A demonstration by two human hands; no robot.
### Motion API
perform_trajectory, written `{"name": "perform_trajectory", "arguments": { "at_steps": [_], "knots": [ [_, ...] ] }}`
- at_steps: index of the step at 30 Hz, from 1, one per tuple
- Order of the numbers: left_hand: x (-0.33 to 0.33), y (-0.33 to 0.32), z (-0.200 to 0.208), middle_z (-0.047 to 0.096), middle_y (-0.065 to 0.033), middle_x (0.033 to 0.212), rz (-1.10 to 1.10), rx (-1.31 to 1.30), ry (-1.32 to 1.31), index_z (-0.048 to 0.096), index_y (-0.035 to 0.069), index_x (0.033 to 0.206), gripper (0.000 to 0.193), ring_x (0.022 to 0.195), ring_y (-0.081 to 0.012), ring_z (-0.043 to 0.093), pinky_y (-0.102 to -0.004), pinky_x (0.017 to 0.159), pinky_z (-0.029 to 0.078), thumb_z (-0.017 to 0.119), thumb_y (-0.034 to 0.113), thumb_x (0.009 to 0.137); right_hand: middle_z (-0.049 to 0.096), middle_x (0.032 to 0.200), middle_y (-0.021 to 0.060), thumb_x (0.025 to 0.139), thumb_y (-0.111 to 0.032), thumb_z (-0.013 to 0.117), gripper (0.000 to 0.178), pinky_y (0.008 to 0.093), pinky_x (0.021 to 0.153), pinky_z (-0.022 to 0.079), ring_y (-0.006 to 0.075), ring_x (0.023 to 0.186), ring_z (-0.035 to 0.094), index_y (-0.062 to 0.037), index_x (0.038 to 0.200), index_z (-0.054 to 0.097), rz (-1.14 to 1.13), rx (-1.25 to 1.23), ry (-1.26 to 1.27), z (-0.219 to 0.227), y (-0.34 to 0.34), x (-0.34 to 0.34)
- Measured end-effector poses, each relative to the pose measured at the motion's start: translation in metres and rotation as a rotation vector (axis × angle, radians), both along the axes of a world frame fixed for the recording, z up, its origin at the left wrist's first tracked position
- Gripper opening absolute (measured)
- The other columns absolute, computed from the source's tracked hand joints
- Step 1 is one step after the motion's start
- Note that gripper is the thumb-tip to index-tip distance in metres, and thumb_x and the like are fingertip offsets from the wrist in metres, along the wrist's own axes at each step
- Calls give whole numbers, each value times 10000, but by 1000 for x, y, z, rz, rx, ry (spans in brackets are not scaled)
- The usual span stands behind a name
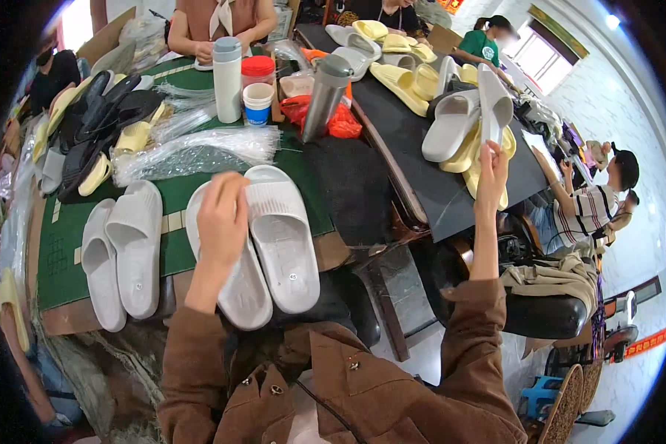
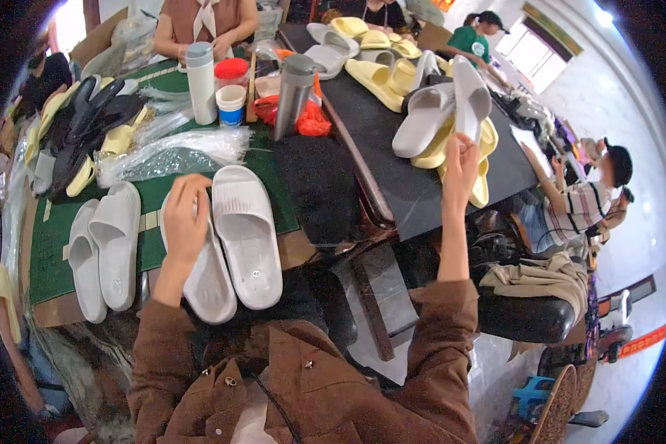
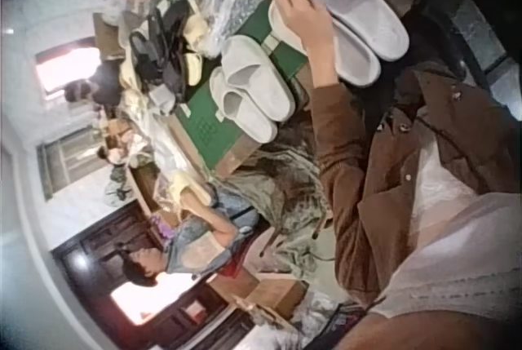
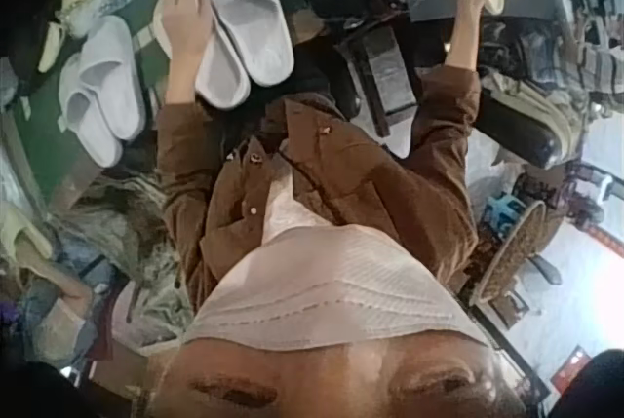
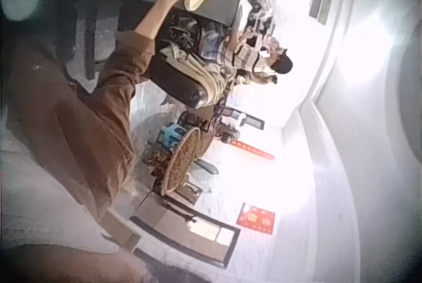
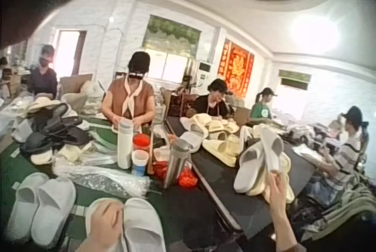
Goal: The person assembles plastic slippers by inserting small circular stickers into the footbeds. They handle white, yellow, and black slippers, picking them up, applying the stickers, and placing them back on the table. The task is performed by hand without tools.
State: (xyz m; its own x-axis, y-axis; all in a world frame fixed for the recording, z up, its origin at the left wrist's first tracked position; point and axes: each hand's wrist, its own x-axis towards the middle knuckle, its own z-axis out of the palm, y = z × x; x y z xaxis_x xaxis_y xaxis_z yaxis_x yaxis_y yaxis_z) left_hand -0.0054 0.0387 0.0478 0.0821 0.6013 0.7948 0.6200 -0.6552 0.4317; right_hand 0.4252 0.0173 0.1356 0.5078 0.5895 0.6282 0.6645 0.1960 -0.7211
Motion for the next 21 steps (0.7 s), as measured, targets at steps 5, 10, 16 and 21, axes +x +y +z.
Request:
{"name": "perform_trajectory", "arguments": {
  "at_steps": [5, 10, 16, 21],
  "knots": [
    [15, -85, -5, 502, -151, 1177, -10, -309, 233, 608, 34, 1022, 261, 1129, -366, 451, -485, 940, 348, 664, 77, 770, 527, 1222, 155, 797, -563, 633, 749, 421, 896, 439, 310, 1073, 567, -28, 1300, 488, -437, -293, -459, 20, 42, 58],
    [27, -109, -27, 362, -202, 1382, 62, -405, 417, 555, 76, 1206, 457, 1308, -428, 270, -570, 1059, 185, 685, 228, 795, 306, 1464, 211, 692, -678, 637, 1058, 460, 995, 406, 391, 1267, 436, 34, 1409, 324, -507, -434, -587, 26, 91, 74],
    [17, -90, -52, 380, -155, 1399, 53, -427, 434, 490, -11, 1279, 535, 1330, -427, 264, -588, 1076, 201, 621, 243, 828, 414, 1367, 267, 762, -572, 628, 905, 477, 955, 440, 418, 1209, 483, 90, 1324, 374, -612, -651, -519, 33, 122, 79],
    [-24, -73, -62, 392, -142, 1394, 47, -444, 367, 465, -45, 1281, 503, 1340, -402, 287, -459, 1098, 278, 565, 127, 819, 497, 1242, 305, 850, -413, 575, 634, 495, 944, 426, 448, 1138, 514, 102, 1206, 470, -571, -345, -687, 10, 109, 100]
  ]
}}
